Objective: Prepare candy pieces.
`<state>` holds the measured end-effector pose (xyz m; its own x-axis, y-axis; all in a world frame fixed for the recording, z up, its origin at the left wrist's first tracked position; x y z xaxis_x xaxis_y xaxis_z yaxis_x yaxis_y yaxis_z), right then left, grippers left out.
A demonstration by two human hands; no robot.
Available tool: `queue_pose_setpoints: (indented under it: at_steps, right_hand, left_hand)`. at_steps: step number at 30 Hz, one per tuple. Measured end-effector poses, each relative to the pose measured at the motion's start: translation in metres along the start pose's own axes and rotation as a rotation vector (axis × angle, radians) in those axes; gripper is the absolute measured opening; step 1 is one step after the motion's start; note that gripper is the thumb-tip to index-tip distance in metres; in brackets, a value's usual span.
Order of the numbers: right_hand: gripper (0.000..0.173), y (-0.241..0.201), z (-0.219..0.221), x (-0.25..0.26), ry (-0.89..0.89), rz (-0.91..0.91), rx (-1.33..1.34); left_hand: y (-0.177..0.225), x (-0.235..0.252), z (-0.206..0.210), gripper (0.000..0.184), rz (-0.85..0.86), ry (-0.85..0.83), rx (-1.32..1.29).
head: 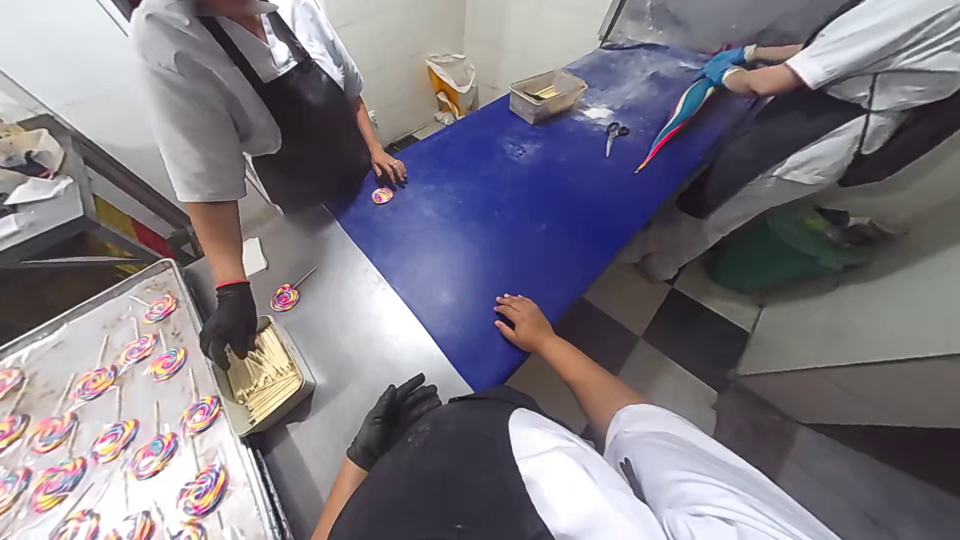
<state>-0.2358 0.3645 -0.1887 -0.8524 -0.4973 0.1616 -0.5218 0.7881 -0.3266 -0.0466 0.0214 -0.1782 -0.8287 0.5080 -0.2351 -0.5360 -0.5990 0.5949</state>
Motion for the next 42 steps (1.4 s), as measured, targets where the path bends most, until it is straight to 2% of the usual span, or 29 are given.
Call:
queue_pose_setpoints:
  at_steps: [42]
  right_hand:
    - [0.048, -0.0004, 0.0, -0.0013, -0.011, 0.01, -0.01]
  left_hand:
    - [0.0002, -0.0007, 0.0012, 0.087, -0.018, 0.014, -0.026]
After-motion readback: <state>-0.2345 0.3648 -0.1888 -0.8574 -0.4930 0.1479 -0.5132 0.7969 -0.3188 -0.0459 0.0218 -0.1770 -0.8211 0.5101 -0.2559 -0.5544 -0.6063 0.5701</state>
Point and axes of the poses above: each hand's wrist, its own x-axis towards the middle knuckle, its own z-axis out of the palm, y = z × x, the point moved 3 cm from there along x, towards the middle knuckle, and after that the axes turned 1 degree about y, right-handed, at the moved point
